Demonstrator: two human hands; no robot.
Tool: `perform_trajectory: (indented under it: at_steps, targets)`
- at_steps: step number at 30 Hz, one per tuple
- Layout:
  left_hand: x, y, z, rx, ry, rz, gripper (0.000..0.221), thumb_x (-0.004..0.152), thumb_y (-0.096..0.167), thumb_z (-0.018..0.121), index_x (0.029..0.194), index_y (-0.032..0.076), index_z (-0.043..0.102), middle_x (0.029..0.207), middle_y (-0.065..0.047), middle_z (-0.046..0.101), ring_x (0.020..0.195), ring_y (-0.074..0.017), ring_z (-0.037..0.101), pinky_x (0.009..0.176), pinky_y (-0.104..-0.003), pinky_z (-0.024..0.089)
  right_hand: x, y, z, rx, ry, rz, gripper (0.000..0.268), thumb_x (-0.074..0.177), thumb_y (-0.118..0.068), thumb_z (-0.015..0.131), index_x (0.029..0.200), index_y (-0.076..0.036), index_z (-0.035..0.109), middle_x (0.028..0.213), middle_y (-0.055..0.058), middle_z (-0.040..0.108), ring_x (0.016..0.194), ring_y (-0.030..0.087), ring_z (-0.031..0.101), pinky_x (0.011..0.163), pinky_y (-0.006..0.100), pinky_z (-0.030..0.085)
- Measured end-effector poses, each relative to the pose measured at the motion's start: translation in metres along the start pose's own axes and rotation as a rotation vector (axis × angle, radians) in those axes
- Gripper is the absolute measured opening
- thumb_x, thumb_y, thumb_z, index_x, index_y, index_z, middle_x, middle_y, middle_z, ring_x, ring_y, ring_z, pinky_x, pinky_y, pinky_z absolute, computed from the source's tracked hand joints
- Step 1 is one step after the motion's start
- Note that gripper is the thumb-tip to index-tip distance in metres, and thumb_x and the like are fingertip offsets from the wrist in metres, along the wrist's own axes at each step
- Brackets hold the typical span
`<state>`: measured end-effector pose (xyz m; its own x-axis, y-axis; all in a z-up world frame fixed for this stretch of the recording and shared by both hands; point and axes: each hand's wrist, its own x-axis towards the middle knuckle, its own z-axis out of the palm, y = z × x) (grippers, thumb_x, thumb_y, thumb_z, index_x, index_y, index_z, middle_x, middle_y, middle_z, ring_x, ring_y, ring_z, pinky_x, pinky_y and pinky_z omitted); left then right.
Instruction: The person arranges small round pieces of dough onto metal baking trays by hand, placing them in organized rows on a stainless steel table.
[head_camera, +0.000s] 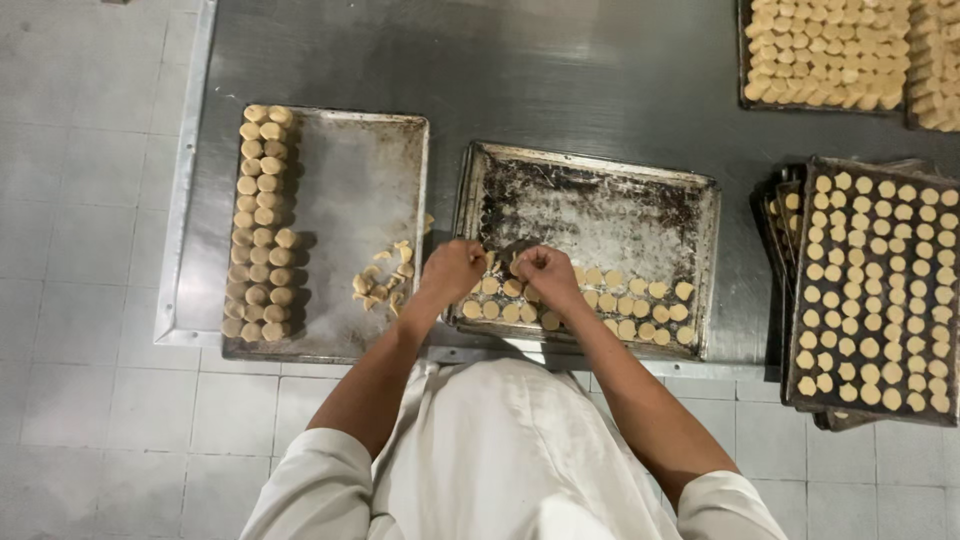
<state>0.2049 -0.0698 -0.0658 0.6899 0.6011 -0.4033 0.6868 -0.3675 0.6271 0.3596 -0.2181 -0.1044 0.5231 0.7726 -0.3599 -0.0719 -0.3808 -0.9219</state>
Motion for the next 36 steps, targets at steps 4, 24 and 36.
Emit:
perform_trajectory:
  at_steps: [4,24,36]
  targets:
    - [-0.003,-0.012,-0.010,-0.138,0.093,0.069,0.017,0.087,0.019,0.069,0.098,0.012,0.080,0.096,-0.015,0.077,0.088,-0.0320,0.075,0.085,-0.043,0.058,-0.004,-0.014,0.019,-0.712,0.200,-0.294,0.010,0.087,-0.016,0.078,0.089,-0.006,0.074,0.091,0.010,0.066,0.078,0.023,0.066,0.071,0.037,0.054]
    - [-0.035,0.009,-0.045,-0.149,0.162,0.357,0.054,0.088,0.007,0.068,0.140,0.010,0.053,0.133,-0.021,0.065,0.103,-0.0385,0.072,0.090,-0.047,0.058,-0.005,-0.036,0.054,0.569,-0.096,0.269,0.029,0.098,-0.018,0.059,0.125,-0.008,0.062,0.105,0.004,0.067,0.094,0.015,0.063,0.081,0.028,0.055]
    - [-0.013,0.016,-0.041,-0.425,0.386,0.554,0.016,0.084,0.005,0.079,0.095,0.001,0.067,0.099,-0.015,0.064,0.080,-0.0292,0.067,0.071,-0.037,0.054,0.011,-0.047,0.030,0.498,-0.036,-0.071,0.027,0.093,-0.002,0.071,0.119,-0.004,0.063,0.098,0.001,0.061,0.090,0.015,0.068,0.076,0.029,0.058]
